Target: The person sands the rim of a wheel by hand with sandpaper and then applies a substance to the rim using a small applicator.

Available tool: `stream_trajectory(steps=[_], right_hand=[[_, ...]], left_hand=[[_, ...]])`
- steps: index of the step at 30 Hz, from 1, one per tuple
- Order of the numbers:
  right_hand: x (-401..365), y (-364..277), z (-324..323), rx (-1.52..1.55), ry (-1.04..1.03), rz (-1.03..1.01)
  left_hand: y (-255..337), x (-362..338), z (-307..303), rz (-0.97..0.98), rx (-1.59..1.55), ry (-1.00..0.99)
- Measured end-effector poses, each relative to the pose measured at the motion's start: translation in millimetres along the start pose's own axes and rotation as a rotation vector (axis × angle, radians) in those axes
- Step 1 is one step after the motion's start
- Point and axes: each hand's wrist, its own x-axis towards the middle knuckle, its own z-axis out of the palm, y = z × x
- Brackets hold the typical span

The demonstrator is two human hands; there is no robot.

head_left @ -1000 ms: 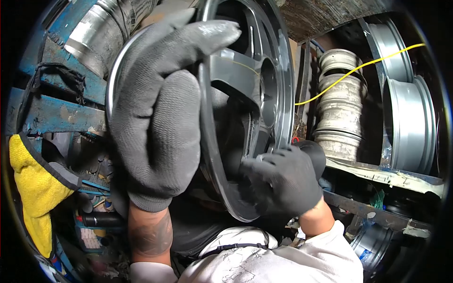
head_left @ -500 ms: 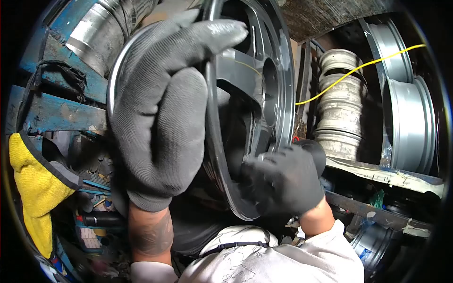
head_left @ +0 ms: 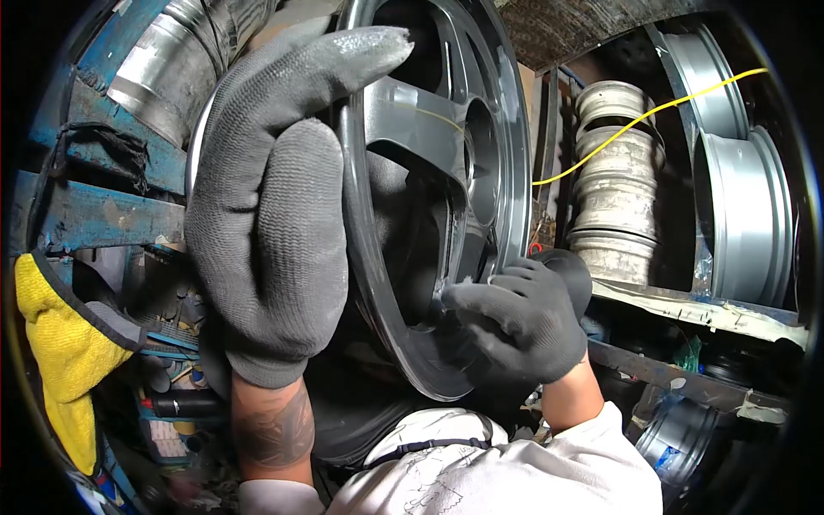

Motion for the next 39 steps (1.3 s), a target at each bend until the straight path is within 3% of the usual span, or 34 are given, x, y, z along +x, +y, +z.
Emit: stream_trajectory(steps=[5, 11, 22, 26, 28, 32, 37, 39], right_hand=[[3.2, -6.6, -3.4, -0.134, -0.161, -0.034], [8.0, -14.1, -4.1, -0.246, -0.151, -0.034], [9.5, -12.7, -1.9, -0.222, -0.14, -0.003], [8.7, 0.5, -13.9, 0.175, 0.23, 0.095], [-6.2, 0.3, -28.8, 0.281, 0.243, 0.111], [-15.0, -2.2, -34.2, -0.174, -0.004, 0.002], [-13.6, -2.6, -12.2, -0.639, -0.145, -0.133], [-14.9, -10.6, -20.1, -0.611, -0.293, -0.155]], left_hand=[[-1.0, 2.2, 2.3, 0.001, -0.067, 0.036], [0.5, 0.7, -5.8, -0.031, 0.089, -0.068], [2.8, 3.1, -5.5, -0.007, 0.091, -0.072], [3.1, -1.2, 0.3, -0.123, -0.082, -0.021], [6.4, -0.6, 2.5, -0.138, -0.111, 0.025], [-10.6, 5.7, 5.6, 0.11, 0.114, 0.079], [-7.8, 0.5, 6.2, 0.182, 0.222, 0.088], [-15.0, 2.1, 4.1, 0.111, 0.124, 0.084]])
